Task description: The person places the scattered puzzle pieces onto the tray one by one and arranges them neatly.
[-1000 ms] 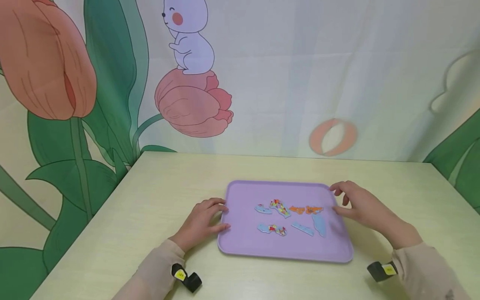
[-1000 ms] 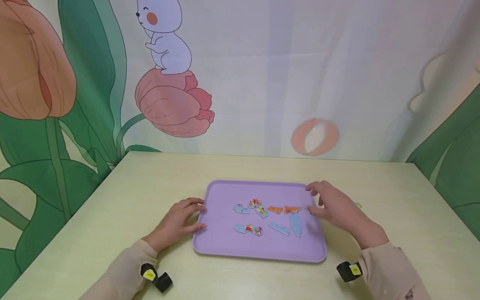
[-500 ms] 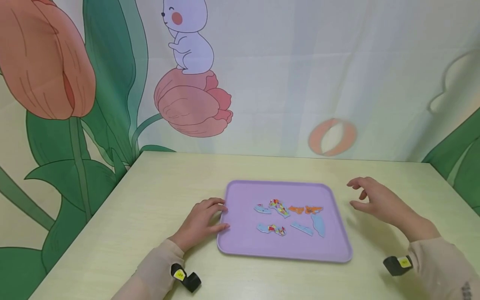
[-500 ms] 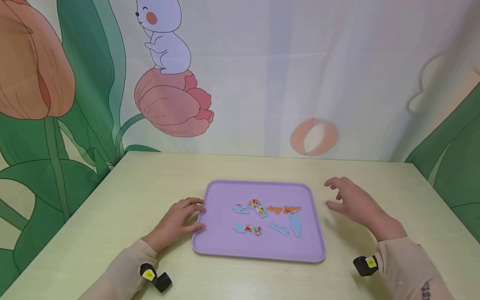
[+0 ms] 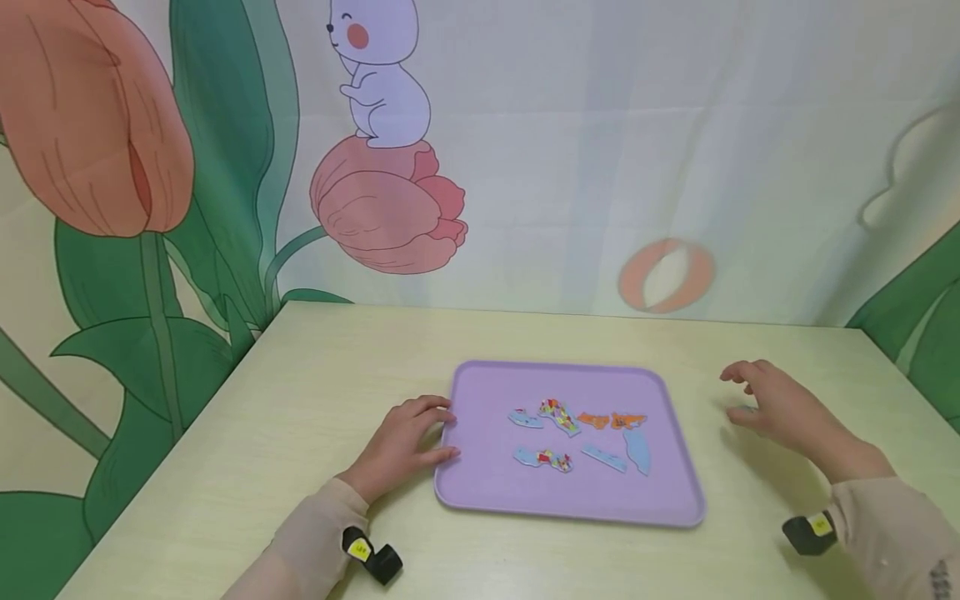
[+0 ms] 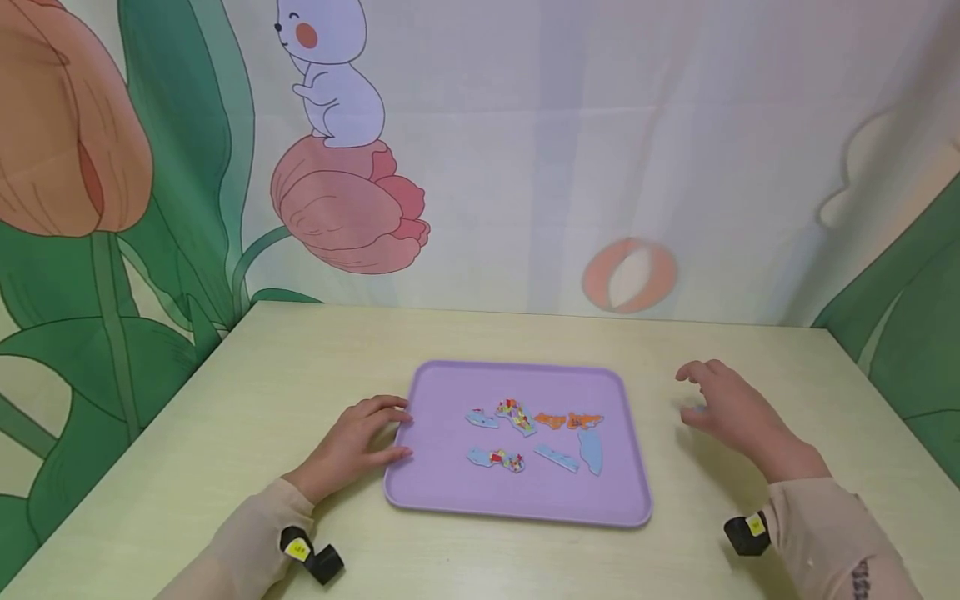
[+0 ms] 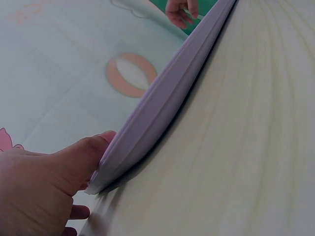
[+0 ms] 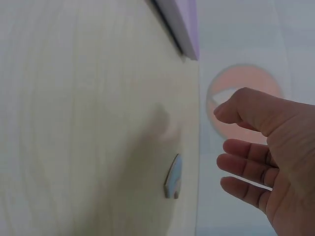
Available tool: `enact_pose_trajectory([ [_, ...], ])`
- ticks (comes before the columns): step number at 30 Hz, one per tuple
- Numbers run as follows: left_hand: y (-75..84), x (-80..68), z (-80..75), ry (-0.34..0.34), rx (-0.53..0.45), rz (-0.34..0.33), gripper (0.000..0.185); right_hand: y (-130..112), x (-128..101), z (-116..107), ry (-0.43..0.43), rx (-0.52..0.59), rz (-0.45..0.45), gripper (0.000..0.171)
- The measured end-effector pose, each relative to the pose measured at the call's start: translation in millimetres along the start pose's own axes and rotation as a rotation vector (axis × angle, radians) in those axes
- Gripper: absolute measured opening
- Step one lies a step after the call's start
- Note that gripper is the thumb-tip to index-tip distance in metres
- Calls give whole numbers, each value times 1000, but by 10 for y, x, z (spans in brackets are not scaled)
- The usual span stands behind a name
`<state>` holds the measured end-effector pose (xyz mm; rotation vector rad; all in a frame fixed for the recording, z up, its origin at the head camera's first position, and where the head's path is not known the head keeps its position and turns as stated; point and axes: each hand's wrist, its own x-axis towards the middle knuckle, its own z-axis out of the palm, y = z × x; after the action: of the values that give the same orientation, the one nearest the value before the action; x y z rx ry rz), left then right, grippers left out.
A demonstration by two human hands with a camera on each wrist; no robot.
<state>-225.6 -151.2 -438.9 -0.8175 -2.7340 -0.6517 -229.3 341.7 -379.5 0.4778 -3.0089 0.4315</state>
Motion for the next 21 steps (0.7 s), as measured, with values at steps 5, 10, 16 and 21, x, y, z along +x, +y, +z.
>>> enact_pose_trajectory([
  [5,11,-1,-8,-7,0,-7,40,109,-16,61,-26,-28,41,45],
  [10,13,-6,-11,-12,-4,-14,40,173,-37,91,-43,-72,81,44],
  [16,9,-5,-13,-16,-3,-20,41,251,-68,107,-75,-90,129,42],
  [21,12,-4,-19,-14,-1,-14,41,319,-88,124,-90,-89,163,40],
])
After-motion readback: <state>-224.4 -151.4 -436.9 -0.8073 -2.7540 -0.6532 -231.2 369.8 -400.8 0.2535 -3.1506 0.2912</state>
